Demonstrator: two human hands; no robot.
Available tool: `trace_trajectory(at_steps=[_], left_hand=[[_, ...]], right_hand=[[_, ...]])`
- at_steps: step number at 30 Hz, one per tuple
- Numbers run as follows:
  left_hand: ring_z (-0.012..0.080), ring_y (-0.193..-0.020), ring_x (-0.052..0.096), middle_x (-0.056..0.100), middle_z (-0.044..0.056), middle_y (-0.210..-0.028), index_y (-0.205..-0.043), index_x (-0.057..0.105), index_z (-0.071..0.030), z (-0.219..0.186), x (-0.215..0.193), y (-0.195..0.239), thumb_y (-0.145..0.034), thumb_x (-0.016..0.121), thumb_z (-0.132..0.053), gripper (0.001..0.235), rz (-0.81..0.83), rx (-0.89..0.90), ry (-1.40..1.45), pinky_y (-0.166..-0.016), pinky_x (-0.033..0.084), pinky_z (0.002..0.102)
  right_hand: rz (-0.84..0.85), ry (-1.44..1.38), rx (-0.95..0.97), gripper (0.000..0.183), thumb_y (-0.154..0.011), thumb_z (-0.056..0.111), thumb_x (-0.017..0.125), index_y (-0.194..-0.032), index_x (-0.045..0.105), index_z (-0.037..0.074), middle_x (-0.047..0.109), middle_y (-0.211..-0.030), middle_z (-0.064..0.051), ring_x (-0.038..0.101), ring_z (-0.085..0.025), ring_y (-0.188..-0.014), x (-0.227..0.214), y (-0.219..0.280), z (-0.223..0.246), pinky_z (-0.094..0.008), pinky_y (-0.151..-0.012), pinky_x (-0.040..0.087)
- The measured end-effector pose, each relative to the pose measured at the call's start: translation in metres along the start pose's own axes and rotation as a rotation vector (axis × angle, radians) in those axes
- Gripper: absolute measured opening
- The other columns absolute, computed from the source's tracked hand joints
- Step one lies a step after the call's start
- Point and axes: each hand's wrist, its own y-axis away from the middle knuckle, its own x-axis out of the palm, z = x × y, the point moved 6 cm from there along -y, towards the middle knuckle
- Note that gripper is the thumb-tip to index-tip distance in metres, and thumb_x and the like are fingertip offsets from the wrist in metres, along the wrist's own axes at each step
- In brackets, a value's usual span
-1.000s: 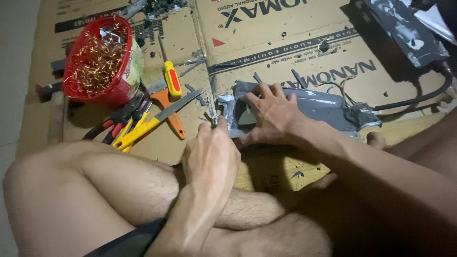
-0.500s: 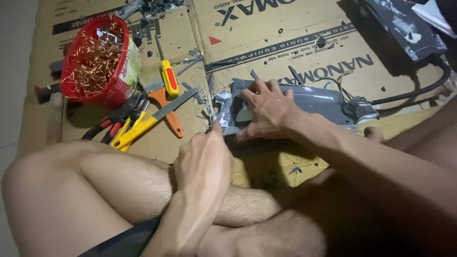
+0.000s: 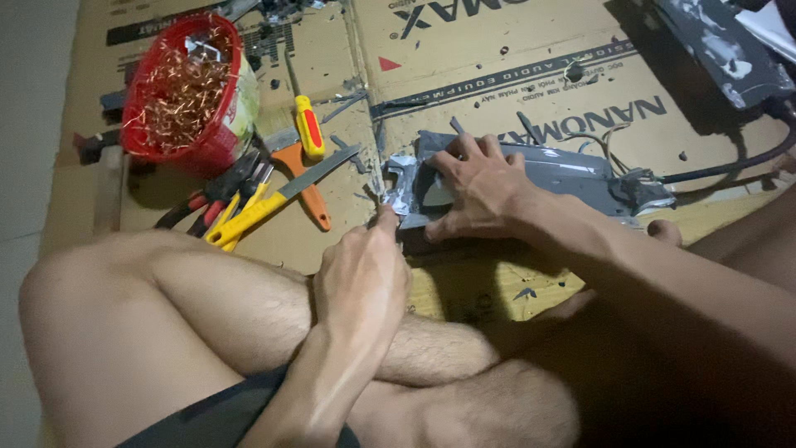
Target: The person sits on the floor and uses a screwdriver to remove screws from a metal casing. They then use a yellow utility knife to scrape and cut material from the edges of the casing, followed by peeling off a layer of material by hand.
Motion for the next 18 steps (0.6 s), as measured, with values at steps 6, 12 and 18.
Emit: trace_trajectory(at_steps=[6,12,18], left_hand=[[0.0502,-0.094,0.072,0.07,0.034,-0.099,-0.138,0.058,0.003,0.012,0.009,-0.007,-0.092,0.05,0.004,0.047,-0.033,0.014,0.058,-0.075,0.061,0.062],[0.0469,-0.107,0.069,0.072,0.03,-0.106,-0.138,0.062,-0.009,0.031,0.013,-0.018,-0.095,0.046,-0.008,0.046,-0.018,0.016,0.078,-0.087,0.057,0.062],[0.0461,-0.117,0.065,0.07,0.027,-0.118,-0.137,0.066,-0.022,0.039,0.011,-0.02,-0.095,0.046,-0.018,0.046,0.047,-0.004,0.109,-0.1,0.05,0.06]], right_hand=[[0.015,0.112,0.031,0.098,-0.065,0.081,0.076,-0.136,0.056,0.016,0.046,-0.131,-0.016,0.044,-0.042,-0.125,0.016,-0.019,-0.019,-0.065,-0.09,0.048],[-0.009,0.06,-0.003,0.096,-0.072,0.069,0.079,-0.14,0.052,0.008,0.045,-0.132,-0.023,0.043,-0.05,-0.127,0.005,-0.003,-0.002,-0.072,-0.093,0.044],[-0.01,0.109,0.048,0.097,-0.069,0.08,0.075,-0.139,0.055,0.015,0.045,-0.133,-0.016,0.042,-0.043,-0.127,0.013,-0.013,-0.014,-0.066,-0.091,0.047]])
